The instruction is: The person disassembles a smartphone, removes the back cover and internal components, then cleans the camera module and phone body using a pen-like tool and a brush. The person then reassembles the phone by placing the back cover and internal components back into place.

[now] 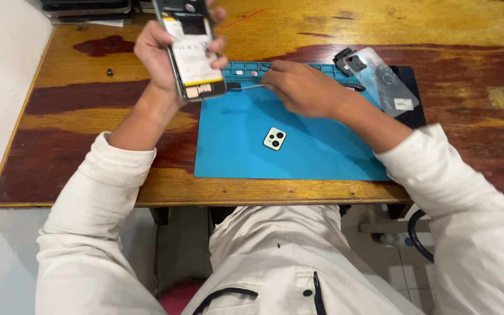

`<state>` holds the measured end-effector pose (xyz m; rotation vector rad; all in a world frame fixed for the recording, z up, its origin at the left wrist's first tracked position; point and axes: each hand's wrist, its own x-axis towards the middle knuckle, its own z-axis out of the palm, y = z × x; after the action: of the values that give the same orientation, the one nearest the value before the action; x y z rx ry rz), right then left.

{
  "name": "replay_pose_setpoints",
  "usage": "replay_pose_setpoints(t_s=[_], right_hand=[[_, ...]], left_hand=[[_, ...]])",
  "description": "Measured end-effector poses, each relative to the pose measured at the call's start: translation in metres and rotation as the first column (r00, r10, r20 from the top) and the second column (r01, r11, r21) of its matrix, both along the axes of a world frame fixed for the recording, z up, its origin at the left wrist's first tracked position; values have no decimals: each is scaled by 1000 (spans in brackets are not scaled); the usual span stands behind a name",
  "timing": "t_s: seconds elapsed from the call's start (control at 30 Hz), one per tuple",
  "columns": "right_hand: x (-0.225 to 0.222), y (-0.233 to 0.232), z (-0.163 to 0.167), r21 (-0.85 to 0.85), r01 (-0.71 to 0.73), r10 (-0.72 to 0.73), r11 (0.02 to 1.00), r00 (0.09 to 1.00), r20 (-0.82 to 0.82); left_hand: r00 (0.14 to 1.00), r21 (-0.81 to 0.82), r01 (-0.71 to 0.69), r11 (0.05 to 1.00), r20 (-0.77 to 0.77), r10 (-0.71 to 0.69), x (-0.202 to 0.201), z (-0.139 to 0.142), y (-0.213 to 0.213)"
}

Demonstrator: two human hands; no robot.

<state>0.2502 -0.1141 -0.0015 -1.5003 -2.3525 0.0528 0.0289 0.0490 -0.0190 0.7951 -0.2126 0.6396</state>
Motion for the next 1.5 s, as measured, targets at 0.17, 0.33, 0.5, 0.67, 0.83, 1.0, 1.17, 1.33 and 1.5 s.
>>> replay_pose_setpoints(t_s=[0.17,0.33,0.5,0.67,0.83,1.0,1.17,1.33,1.5], right_hand=[[31,-19,-1,274,27,-60,961,992,114],[53,-22,0,641,81,-379,763,860,342],[59,-19,-7,598,121,-207,792,975,76],[49,-21,-7,506,217,-195,835,976,-97],[38,-25,-1,684,28,57,729,993,-101],[28,-20,-11,513,175,20,841,936,-352],[1,-19,-33,-16,178,-138,984,700,-701],[-12,-10,-43,-65,240,-227,968,748,-624],[-6,-3,-41,-327,-21,-305,945,310,-901]], left_hand=[[963,65,268,961,-17,-268,6,5,-16],[909,79,417,905,-24,-417,13,6,-28],[872,84,489,868,-17,-489,15,6,-35],[868,67,497,865,-27,-496,18,6,-38],[867,70,499,864,-43,-497,17,8,-43],[946,141,144,979,-310,-95,22,7,-54],[598,456,-384,803,-540,593,52,-19,-68],[658,468,-399,788,-453,602,49,-30,-64],[823,271,-340,901,-378,424,44,-12,-68]])
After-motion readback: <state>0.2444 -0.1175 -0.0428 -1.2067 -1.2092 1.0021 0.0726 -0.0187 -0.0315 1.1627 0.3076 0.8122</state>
